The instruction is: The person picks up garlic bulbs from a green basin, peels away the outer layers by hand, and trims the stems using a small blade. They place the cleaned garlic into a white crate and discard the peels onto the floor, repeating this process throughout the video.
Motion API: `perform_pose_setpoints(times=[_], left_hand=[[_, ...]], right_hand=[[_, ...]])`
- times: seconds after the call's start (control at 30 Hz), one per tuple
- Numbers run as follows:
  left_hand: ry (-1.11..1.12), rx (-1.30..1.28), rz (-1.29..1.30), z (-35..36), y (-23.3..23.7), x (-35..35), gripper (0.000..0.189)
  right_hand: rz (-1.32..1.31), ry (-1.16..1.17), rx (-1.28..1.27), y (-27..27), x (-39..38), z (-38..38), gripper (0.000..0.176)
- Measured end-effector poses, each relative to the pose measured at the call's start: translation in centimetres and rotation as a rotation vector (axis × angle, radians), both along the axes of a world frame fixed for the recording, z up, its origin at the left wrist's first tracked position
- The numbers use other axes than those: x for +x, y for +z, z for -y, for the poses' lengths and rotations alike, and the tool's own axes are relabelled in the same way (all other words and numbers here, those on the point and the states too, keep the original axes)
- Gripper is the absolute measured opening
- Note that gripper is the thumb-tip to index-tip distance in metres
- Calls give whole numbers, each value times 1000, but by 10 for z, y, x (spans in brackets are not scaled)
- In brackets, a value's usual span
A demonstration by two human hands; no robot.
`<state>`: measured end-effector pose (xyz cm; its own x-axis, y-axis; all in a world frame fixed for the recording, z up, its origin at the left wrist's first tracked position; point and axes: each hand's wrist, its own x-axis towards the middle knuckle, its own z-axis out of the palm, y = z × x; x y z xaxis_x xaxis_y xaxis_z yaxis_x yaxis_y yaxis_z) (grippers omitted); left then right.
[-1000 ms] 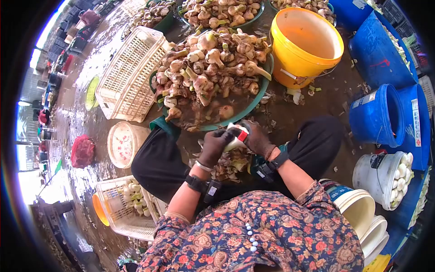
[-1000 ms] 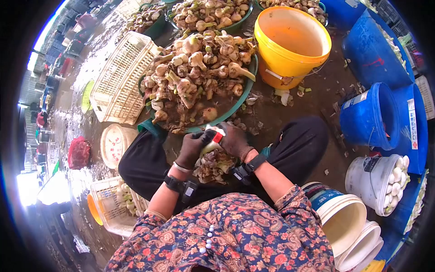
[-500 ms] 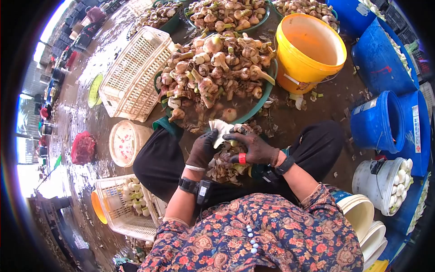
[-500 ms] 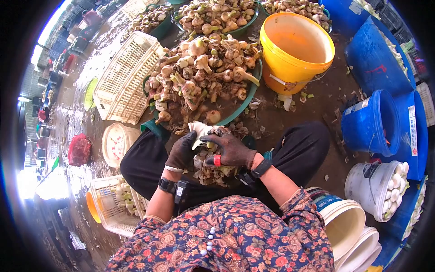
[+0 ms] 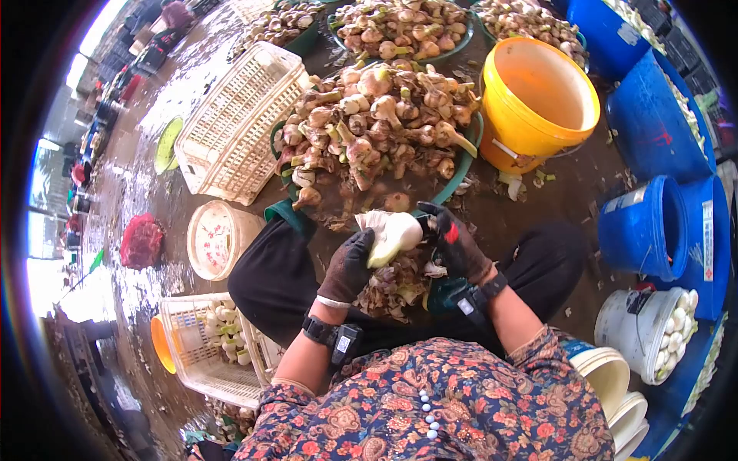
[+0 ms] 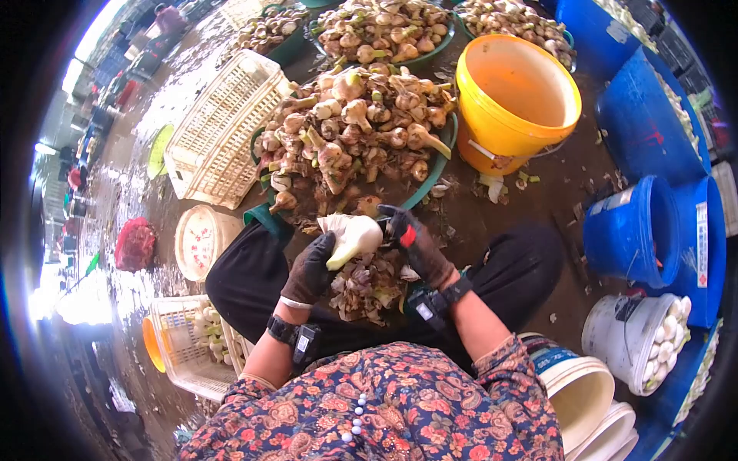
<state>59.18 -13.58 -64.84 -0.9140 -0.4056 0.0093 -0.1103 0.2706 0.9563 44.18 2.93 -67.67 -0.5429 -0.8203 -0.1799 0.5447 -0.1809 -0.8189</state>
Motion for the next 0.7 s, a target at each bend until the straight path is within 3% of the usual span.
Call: perform_pose_setpoints(times=[0.03, 0.07, 0.1, 0.17, 0.2, 0.23, 0.27, 0.3, 0.37, 0.4, 0.43, 0.5, 0.57, 0.6, 0.63, 0.67, 0.7], left_hand=[[-6, -392, -105, -2, 0, 0, 29], [33, -212, -117, -6, 0, -1, 24], [45, -214, -118, -2, -1, -1, 24], [-32, 423, 86, 7, -6, -3, 28], [-123, -267, -7, 8, 1, -2, 25], [-115, -264, -5, 7, -3, -1, 25], [-2, 334, 83, 6, -10, -3, 25], [112, 931, 167, 4, -9, -6, 26], [96, 908, 183, 1, -3, -1, 26], [112, 854, 173, 0, -2, 0, 26], [128, 801, 162, -1, -2, 3, 27], [90, 701, 123, -2, 6, 9, 33], [-66, 682, 67, -2, 26, 12, 37], [-124, 650, 113, 3, 27, 17, 38], [-121, 672, 193, 5, 41, 24, 30], [-62, 706, 203, 9, 41, 30, 26], [-1, 739, 211, 15, 42, 35, 24]], right_hand=[[-4, 17, -4, 0, 4, 2, 52], [-128, 76, -51, 1, 8, 3, 55], [-249, 134, -95, 8, 13, 4, 59], [-233, 225, 3, 16, 15, 2, 68], [-677, 177, 162, 21, 18, 4, 66], [-1121, 118, 318, 24, 22, 6, 64], [-1141, 73, 327, 10, 23, 9, 51], [-1142, 75, 325, 13, 23, 11, 51], [-923, -51, 235, 18, 26, 15, 35], [-659, -157, 163, 3, 30, 21, 25], [-657, -163, 170, -5, 25, 20, 25], [107, -143, 330, -17, 13, 15, 24], [158, -173, 384, -9, 7, 12, 28], [328, -146, 222, -22, 5, 10, 31], [497, -120, 55, -38, 4, 8, 34], [757, -115, 63, -63, -3, 8, 37], [755, -123, 63, -63, -4, 5, 37]])
